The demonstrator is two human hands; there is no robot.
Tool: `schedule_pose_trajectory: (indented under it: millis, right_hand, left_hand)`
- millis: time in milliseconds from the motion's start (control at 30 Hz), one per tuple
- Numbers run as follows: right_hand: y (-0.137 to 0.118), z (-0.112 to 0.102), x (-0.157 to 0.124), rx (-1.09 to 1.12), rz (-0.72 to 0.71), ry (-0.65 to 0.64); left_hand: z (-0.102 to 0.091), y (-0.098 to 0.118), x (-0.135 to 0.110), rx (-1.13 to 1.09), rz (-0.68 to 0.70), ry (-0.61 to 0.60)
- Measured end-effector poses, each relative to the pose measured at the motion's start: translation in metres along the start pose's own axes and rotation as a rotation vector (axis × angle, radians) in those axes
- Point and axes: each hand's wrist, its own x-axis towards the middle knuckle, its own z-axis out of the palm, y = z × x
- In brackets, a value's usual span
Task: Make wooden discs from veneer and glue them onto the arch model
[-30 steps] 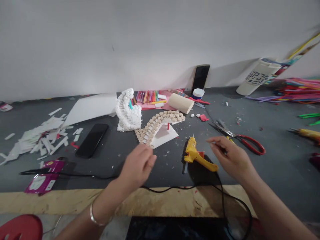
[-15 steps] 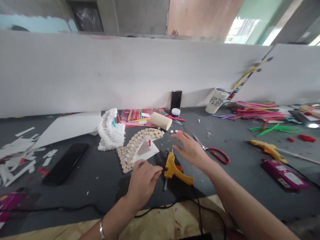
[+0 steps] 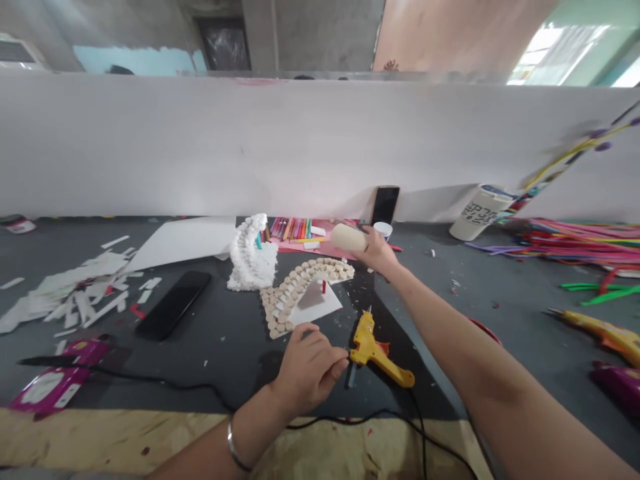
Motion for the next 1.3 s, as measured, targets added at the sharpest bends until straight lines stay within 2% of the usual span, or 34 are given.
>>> schedule_pose_trajectory:
  millis: [67, 133, 200, 267, 333, 400, 467, 567, 700, 800, 900, 967, 1000, 1100, 1167, 1233, 1300]
  right_hand:
    - [0.005, -0.02, -0.008, 0.048, 0.124, 0.051]
    - [0.006, -0.051, -0.023, 0.206, 0.311, 0.146]
    - [0.001, -0.086, -0.045, 0.312, 0.381, 0.186]
    - [-0.009, -0.119, -0.075, 0.427, 0.339, 0.146]
    - [-0.024, -0.143, -0.113, 0.42, 0.267, 0.156]
    - [-0.04, -0.156, -0.153, 0.42, 0.166, 0.084]
    - [-0.057, -0.161, -0.189, 0.425, 0.076, -0.01]
    - [-0.077, -0.162, -0.225, 0.438, 0.028, -0.113]
    - [-0.092, -0.158, -0.24, 0.501, 0.044, -0.149]
    - [-0.098, -0.148, -0.242, 0.645, 0.086, -0.088]
    - [-0.096, -0.133, -0.241, 0.804, 0.169, 0.071]
    - [-0.09, -0.125, -0.236, 0.754, 0.209, 0.114]
    - [-0.088, -0.122, -0.231, 0.671, 0.197, 0.092]
    - [-0.089, -0.11, -0.207, 0.357, -0.004, -0.132]
    - [-0.097, -0.095, -0.184, 0.19, -0.18, -0.294]
    - [-0.107, -0.074, -0.16, 0.019, -0.275, -0.403]
    - [-0.115, -0.052, -0.14, -0.124, -0.323, -0.501]
  left_hand:
    - [0.001, 0.0, -0.001, 0.001, 0.01, -0.004]
    - [0.003, 0.0, -0.001, -0.004, 0.01, -0.005]
    - [0.003, 0.0, 0.0, -0.029, -0.008, 0.014]
    - [0.001, 0.002, 0.003, -0.057, -0.023, 0.066]
    - [-0.004, 0.007, 0.006, -0.078, -0.035, 0.132]
    - [-0.011, 0.016, 0.008, -0.11, -0.057, 0.166]
    - [-0.016, 0.027, 0.009, -0.199, -0.098, 0.148]
    - [-0.019, 0.04, 0.008, -0.473, -0.254, 0.044]
    - [-0.02, 0.053, 0.005, -0.888, -0.491, -0.123]
    - [-0.023, 0.061, 0.004, -0.991, -0.579, -0.109]
    - [-0.028, 0.06, -0.003, -0.936, -0.67, 0.041]
    - [-0.032, 0.05, -0.011, -0.882, -0.768, 0.17]
    - [-0.034, 0.042, -0.016, -0.865, -0.833, 0.256]
    - [-0.042, 0.01, -0.028, -0.914, -1.03, 0.583]
    - [-0.045, -0.011, -0.029, -1.049, -1.078, 0.799]
    - [-0.047, -0.025, -0.025, -1.168, -1.119, 0.901]
    - [-0.045, -0.034, -0.019, -1.257, -1.177, 0.923]
